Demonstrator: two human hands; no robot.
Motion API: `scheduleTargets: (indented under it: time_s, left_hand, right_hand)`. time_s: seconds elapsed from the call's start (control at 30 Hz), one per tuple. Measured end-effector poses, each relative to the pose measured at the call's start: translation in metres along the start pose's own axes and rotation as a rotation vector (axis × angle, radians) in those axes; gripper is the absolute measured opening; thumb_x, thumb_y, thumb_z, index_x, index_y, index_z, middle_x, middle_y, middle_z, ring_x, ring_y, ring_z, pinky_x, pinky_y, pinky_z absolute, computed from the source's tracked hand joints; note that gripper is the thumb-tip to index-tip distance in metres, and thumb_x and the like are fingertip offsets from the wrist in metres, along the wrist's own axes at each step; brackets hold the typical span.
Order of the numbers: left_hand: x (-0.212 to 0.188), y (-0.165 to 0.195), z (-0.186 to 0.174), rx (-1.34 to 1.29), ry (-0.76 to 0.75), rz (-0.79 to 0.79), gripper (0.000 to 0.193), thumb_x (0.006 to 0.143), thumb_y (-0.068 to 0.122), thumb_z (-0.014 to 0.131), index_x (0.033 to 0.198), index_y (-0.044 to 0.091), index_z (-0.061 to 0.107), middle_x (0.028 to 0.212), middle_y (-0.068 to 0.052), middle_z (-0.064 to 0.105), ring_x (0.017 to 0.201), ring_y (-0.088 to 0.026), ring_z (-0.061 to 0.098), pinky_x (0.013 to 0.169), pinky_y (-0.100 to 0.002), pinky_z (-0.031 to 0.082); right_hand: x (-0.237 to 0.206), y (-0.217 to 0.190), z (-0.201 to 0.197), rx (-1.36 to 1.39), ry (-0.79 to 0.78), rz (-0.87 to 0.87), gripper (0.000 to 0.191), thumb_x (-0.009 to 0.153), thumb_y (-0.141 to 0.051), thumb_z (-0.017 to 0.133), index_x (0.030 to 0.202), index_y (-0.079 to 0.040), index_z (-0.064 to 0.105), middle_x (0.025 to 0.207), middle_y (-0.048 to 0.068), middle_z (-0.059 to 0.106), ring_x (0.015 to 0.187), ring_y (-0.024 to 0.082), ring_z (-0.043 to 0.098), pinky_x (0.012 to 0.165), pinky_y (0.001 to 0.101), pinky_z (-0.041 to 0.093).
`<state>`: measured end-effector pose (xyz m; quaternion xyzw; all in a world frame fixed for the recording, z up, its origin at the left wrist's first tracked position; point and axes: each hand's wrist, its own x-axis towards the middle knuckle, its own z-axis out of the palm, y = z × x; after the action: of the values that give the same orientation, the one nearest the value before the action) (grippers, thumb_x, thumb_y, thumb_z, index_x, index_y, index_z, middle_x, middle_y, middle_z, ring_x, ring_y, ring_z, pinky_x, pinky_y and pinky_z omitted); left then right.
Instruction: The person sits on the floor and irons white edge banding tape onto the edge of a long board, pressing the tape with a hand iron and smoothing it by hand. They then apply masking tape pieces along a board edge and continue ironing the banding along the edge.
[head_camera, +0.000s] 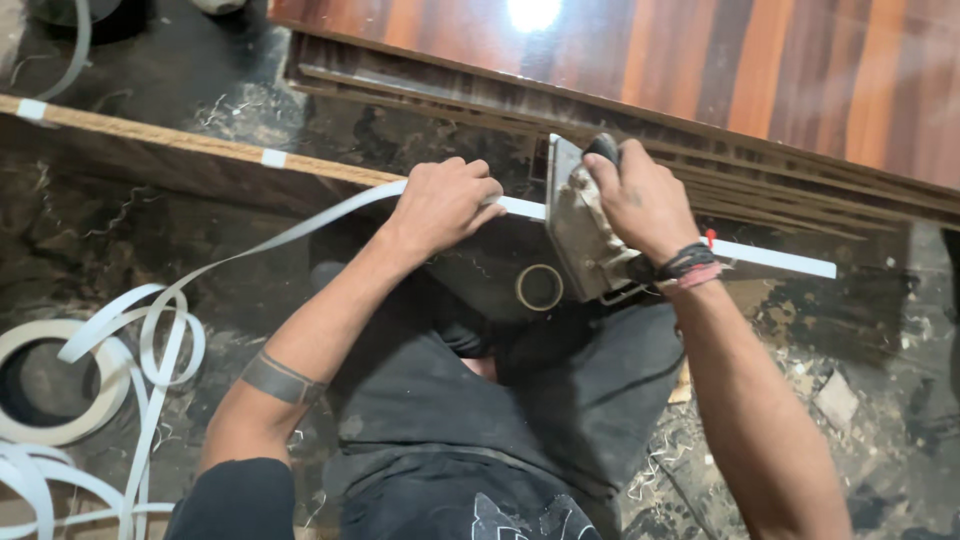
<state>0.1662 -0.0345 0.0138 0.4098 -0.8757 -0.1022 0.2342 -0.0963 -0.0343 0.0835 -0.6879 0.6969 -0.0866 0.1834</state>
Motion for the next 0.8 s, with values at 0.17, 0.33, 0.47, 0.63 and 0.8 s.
scheduleTargets:
  time_s: [0.17, 0.33, 0.47, 0.63, 0.8]
  left_hand:
    - [-0.012, -0.023, -0.006, 0.112, 0.032, 0.065, 0.027, 0.090, 0.041, 0.073, 0.082, 0.016, 0.071, 0.081, -0.003, 0.061, 0.080, -0.026, 0.064, 0.062, -0.042, 0.051]
    - [-0.015, -0.028, -0.007, 0.156, 0.062, 0.109, 0.027, 0.091, 0.041, 0.072, 0.081, 0.016, 0.069, 0.084, -0.002, 0.060, 0.083, -0.024, 0.063, 0.066, -0.040, 0.051]
    - [-0.014, -0.027, -0.009, 0.159, 0.059, 0.103, 0.027, 0.092, 0.042, 0.072, 0.083, 0.017, 0.070, 0.084, -0.002, 0.060, 0.083, -0.025, 0.063, 0.066, -0.041, 0.050]
    - [-0.014, -0.021, -0.014, 0.147, 0.018, 0.058, 0.027, 0.092, 0.043, 0.072, 0.086, 0.017, 0.072, 0.083, -0.002, 0.061, 0.081, -0.025, 0.062, 0.066, -0.041, 0.049]
    - [-0.016, -0.014, -0.017, 0.174, 0.007, 0.063, 0.027, 0.093, 0.042, 0.071, 0.084, 0.016, 0.070, 0.082, -0.002, 0.060, 0.081, -0.025, 0.061, 0.066, -0.040, 0.049]
  right_hand:
    - [0.011, -0.046, 0.020, 0.028, 0.015, -0.127, 0.045, 0.106, -0.044, 0.052, 0.107, 0.000, 0.055, 0.085, 0.033, 0.069, 0.084, 0.055, 0.065, 0.076, 0.0613, 0.049]
    - [0.012, -0.042, 0.021, 0.011, -0.002, -0.188, 0.043, 0.105, -0.042, 0.053, 0.110, 0.000, 0.051, 0.082, 0.033, 0.068, 0.081, 0.055, 0.064, 0.073, 0.0621, 0.048]
    - [0.003, 0.016, 0.005, -0.055, -0.024, -0.108, 0.044, 0.106, -0.043, 0.051, 0.118, -0.001, 0.049, 0.087, 0.034, 0.068, 0.083, 0.055, 0.065, 0.071, 0.0622, 0.049]
    - [-0.023, 0.120, -0.042, -0.121, 0.033, 0.143, 0.047, 0.108, -0.048, 0.052, 0.123, -0.004, 0.058, 0.105, 0.031, 0.069, 0.094, 0.053, 0.066, 0.078, 0.0576, 0.051]
    - [-0.051, 0.182, -0.084, 0.010, 0.074, 0.569, 0.052, 0.101, -0.052, 0.052, 0.116, -0.003, 0.060, 0.103, 0.027, 0.073, 0.096, 0.045, 0.072, 0.085, 0.0531, 0.053]
